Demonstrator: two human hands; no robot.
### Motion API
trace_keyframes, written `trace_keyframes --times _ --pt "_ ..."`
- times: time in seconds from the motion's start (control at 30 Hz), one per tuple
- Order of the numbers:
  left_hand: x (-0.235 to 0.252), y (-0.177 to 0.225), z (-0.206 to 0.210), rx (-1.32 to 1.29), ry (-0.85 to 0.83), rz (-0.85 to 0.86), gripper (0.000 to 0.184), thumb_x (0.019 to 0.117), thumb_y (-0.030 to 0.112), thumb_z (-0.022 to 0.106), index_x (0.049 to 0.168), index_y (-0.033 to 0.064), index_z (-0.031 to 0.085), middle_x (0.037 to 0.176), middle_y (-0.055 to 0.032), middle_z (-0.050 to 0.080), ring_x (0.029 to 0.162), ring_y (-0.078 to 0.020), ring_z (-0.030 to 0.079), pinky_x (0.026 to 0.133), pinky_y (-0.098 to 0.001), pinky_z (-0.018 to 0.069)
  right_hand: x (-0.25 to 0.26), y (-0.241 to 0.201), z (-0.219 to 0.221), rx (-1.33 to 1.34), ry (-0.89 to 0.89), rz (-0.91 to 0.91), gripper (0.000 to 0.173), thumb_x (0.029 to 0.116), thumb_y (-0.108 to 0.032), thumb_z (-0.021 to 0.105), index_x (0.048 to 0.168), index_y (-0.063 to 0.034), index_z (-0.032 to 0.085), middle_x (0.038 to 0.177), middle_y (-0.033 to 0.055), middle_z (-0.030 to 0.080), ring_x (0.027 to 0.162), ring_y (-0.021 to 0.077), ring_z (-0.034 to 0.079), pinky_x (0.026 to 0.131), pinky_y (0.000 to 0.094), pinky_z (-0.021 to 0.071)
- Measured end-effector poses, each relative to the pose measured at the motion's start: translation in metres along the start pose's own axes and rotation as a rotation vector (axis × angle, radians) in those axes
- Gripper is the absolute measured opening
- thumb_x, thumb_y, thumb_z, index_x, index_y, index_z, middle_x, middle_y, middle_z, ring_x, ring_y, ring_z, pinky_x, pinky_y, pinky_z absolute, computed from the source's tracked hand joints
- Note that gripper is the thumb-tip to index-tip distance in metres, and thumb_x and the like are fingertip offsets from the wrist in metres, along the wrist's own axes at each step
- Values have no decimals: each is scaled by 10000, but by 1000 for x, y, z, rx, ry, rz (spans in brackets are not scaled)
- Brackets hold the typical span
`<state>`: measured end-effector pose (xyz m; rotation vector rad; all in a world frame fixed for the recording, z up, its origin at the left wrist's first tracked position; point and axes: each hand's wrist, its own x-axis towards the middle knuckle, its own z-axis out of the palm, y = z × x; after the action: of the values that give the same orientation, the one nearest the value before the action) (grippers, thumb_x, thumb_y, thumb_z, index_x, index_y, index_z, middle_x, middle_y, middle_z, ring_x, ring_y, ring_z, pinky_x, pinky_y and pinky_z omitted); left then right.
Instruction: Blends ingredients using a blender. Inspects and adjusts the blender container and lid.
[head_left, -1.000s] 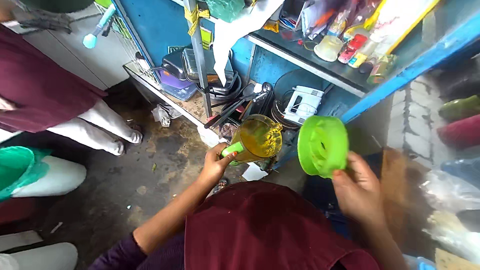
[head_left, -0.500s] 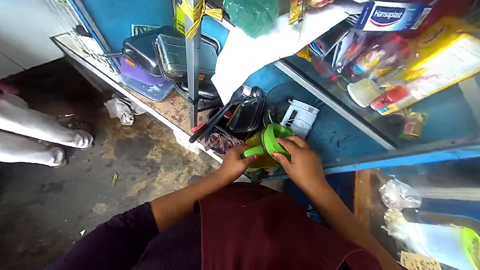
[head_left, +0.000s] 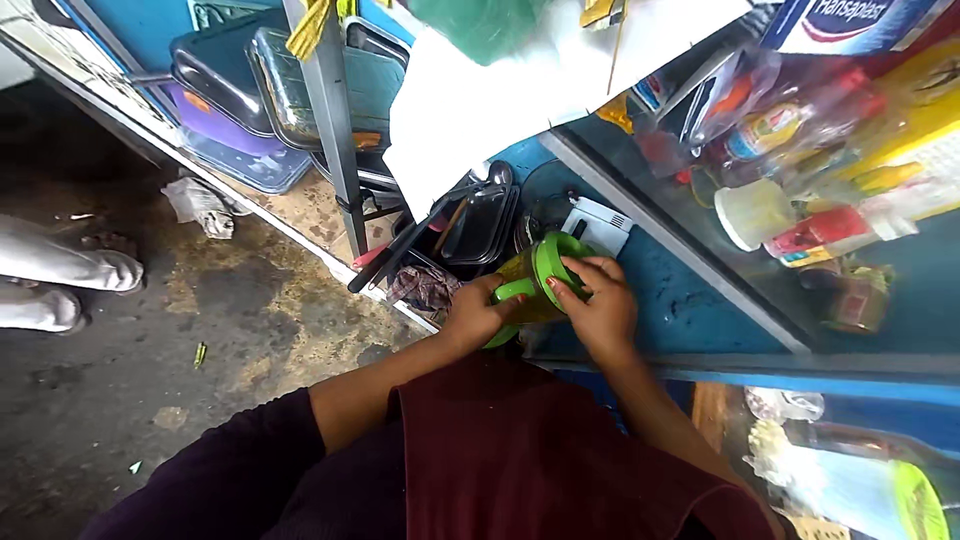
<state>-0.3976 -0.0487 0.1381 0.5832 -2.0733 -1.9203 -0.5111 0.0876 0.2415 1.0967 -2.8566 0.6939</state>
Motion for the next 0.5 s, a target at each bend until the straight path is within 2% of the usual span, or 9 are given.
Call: trace_keyframes --times 0.07,0.17,0.27,0.37,0.47,0.5 --pt "6 4 8 2 13 23 221 936 268 690 897 52 673 834 -75 643 771 -194 624 721 -445 526 2 3 10 -11 111 -6 384 926 -339 769 1258 -146 758 1249 147 668 1091 333 658 880 566 556" --pt "13 12 16 -30 18 3 213 952 257 677 923 46 668 853 -84 642 784 -198 628 732 -443 533 11 3 12 -67 181 -49 375 946 -338 748 1271 -153 755 1236 156 688 1128 375 643 918 598 519" --pt "20 22 15 -78 13 17 177 978 218 643 978 42 667 859 -80 644 758 -178 628 700 -411 536 22 -2 4 -161 189 -113 366 981 -347 708 1286 -150 747 1209 149 682 1100 364 642 859 568 530" --pt "34 13 19 -185 1 50 162 984 190 620 961 33 649 831 -75 631 750 -161 622 702 -377 532 32 -1 8 -275 154 -167 397 1012 -393 659 1326 -158 719 1249 134 664 1164 354 620 907 548 529" --pt "44 2 27 -270 -26 88 144 973 167 602 932 34 637 839 -66 630 766 -142 620 719 -350 536 30 7 23 -312 130 -152 459 998 -395 677 1378 -137 678 1262 134 663 1110 358 645 815 547 556" --pt "46 0 29 -263 -25 102 139 965 164 606 918 37 638 830 -58 621 754 -133 608 705 -339 524 29 9 24 -293 111 -125 478 997 -390 678 1402 -135 660 1276 139 659 1113 368 644 820 565 550"
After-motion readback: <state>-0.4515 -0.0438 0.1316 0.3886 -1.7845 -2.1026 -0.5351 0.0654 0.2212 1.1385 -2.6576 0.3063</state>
